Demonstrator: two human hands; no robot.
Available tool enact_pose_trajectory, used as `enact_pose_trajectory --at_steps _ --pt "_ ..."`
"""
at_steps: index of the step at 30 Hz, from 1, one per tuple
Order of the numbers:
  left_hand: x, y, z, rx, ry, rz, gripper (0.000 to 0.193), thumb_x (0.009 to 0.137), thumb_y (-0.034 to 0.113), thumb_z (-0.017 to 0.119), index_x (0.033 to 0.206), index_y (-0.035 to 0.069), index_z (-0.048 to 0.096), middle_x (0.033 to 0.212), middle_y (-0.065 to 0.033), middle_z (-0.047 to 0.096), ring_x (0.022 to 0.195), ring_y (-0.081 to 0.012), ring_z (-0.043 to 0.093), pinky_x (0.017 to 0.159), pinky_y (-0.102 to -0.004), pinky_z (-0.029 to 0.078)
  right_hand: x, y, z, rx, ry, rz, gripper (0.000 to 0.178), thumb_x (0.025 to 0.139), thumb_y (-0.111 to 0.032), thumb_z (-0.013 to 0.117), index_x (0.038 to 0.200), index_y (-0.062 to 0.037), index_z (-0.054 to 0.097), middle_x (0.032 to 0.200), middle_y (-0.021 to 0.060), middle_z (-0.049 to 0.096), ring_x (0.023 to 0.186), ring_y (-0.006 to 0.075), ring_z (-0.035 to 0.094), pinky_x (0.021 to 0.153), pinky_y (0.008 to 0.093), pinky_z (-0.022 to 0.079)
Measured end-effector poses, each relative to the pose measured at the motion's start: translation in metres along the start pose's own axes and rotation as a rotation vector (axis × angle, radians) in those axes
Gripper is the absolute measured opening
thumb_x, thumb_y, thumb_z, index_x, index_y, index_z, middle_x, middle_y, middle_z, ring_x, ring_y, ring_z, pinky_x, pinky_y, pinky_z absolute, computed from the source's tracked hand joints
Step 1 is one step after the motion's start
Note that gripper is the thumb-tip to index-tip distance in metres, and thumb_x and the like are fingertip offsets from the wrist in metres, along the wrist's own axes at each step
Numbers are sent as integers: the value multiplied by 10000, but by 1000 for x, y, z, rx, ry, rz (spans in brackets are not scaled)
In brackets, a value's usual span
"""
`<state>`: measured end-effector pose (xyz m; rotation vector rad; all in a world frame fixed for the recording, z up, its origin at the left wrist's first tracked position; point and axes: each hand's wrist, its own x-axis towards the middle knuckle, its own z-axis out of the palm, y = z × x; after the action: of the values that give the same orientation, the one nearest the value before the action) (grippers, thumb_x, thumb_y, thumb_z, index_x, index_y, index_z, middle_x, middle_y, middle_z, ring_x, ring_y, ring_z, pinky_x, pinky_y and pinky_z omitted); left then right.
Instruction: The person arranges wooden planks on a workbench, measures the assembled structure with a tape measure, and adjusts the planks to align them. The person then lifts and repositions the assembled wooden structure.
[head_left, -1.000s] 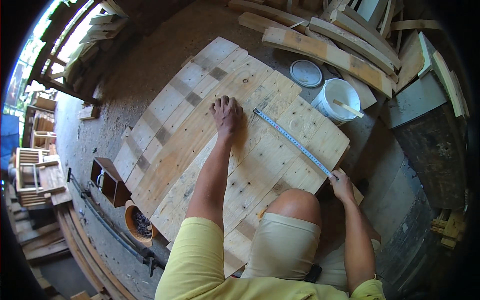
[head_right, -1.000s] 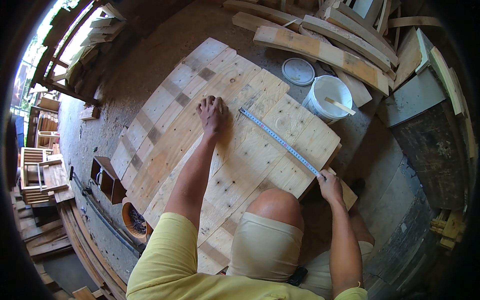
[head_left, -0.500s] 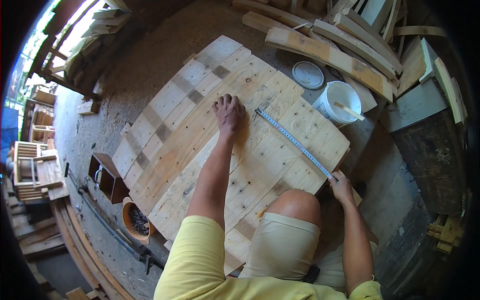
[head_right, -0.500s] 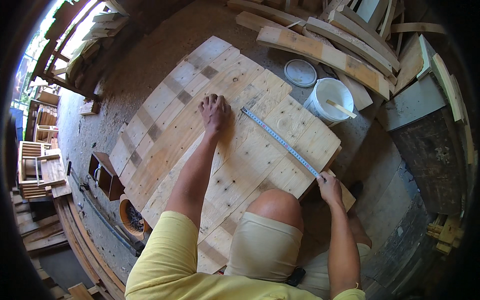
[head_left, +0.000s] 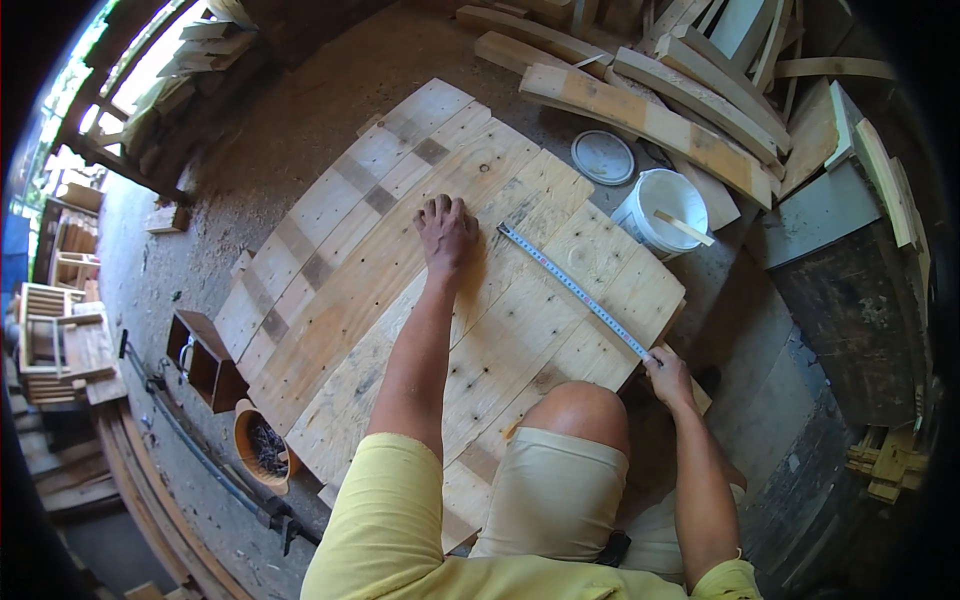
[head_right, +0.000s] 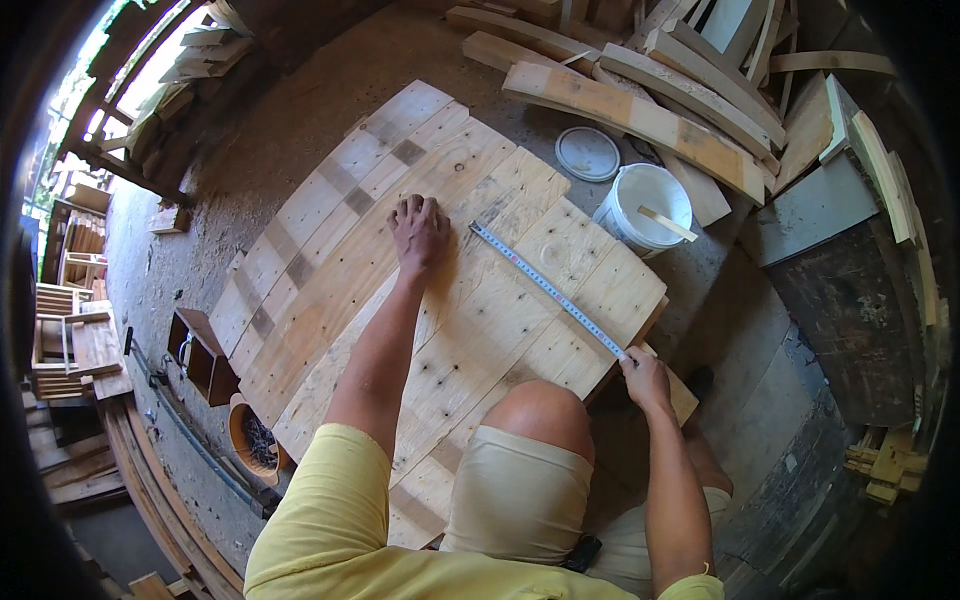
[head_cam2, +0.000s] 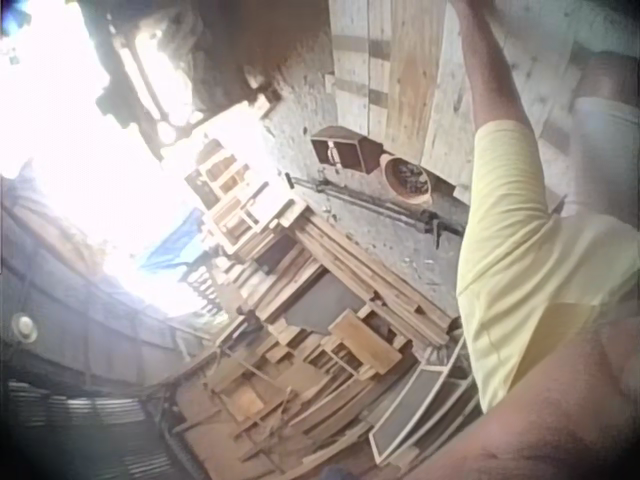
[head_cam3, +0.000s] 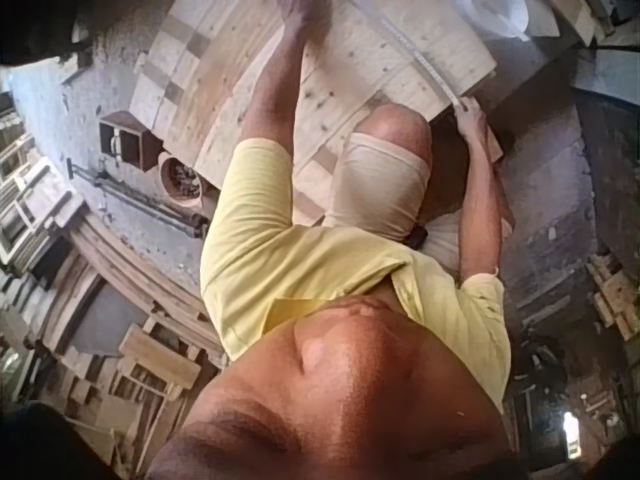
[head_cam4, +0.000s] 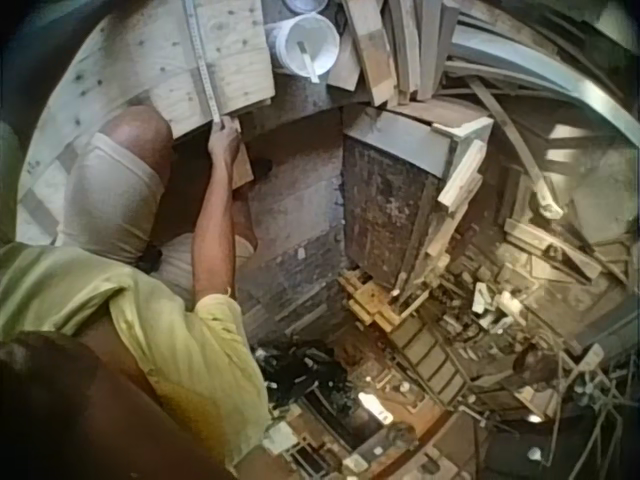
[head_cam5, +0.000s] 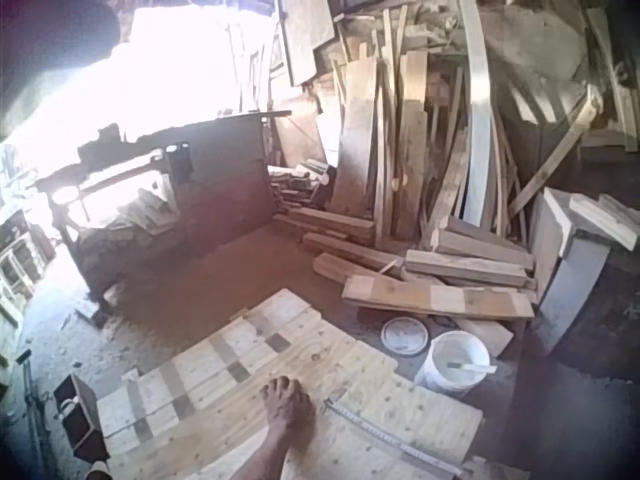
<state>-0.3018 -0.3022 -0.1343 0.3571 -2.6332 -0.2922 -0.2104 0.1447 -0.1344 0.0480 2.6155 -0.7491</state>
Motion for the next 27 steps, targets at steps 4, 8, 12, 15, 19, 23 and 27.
enact_pose_trajectory --at_steps 4,8,12,15,19,23,27 --pt "1 4 1 13 -12 -20 222 862 243 591 1009 85 640 1116 -140 584 1157 -325 509 1004 -496 349 -8 5 1 84 47 -46 242 968 -284 604 990 -56 683 791 171 683 750 332 671 683 427 511" --pt "3 9 6 30 -27 -17 264 888 245 554 1073 69 619 1158 -151 566 1181 -344 496 1030 -520 344 -26 22 -7 311 66 -47 236 996 -250 579 951 -32 656 699 71 639 641 168 618 607 334 480" --pt "3 -8 15 21 15 -10 308 890 266 576 1140 89 612 1231 -152 554 1215 -351 481 1045 -504 359 -53 46 -19 515 67 7 220 1006 -223 568 910 -38 640 698 20 614 619 93 585 566 281 456" --pt "-3 -24 6 -53 -75 -20 355 881 307 622 1172 104 615 1259 -151 550 1230 -348 475 1047 -493 369 -70 65 -19 663 91 69 198 1006 -236 583 913 -67 629 703 4 602 613 85 580 548 261 451" --pt "-42 -43 -35 -252 -88 27 448 871 282 683 1282 122 603 1346 -146 555 1287 -354 482 1084 -475 363 -84 77 -28 886 174 296 140 995 -211 601 1039 -78 607 751 -2 581 627 83 586 549 244 472" --pt "-123 -97 -110 -154 92 -133 448 836 172 711 1270 100 621 1317 -168 599 1253 -367 527 1083 -454 387 -62 108 -16 1036 336 261 201 951 -239 662 1079 -99 595 794 -6 575 632 98 572 522 258 465" --pt "-260 -183 -186 107 308 -520 502 766 80 690 1257 13 613 1281 -206 613 1257 -379 518 1108 -455 356 -33 91 -14 880 260 349 362 886 -340 727 1100 -71 614 841 15 597 670 122 574 517 293 467"
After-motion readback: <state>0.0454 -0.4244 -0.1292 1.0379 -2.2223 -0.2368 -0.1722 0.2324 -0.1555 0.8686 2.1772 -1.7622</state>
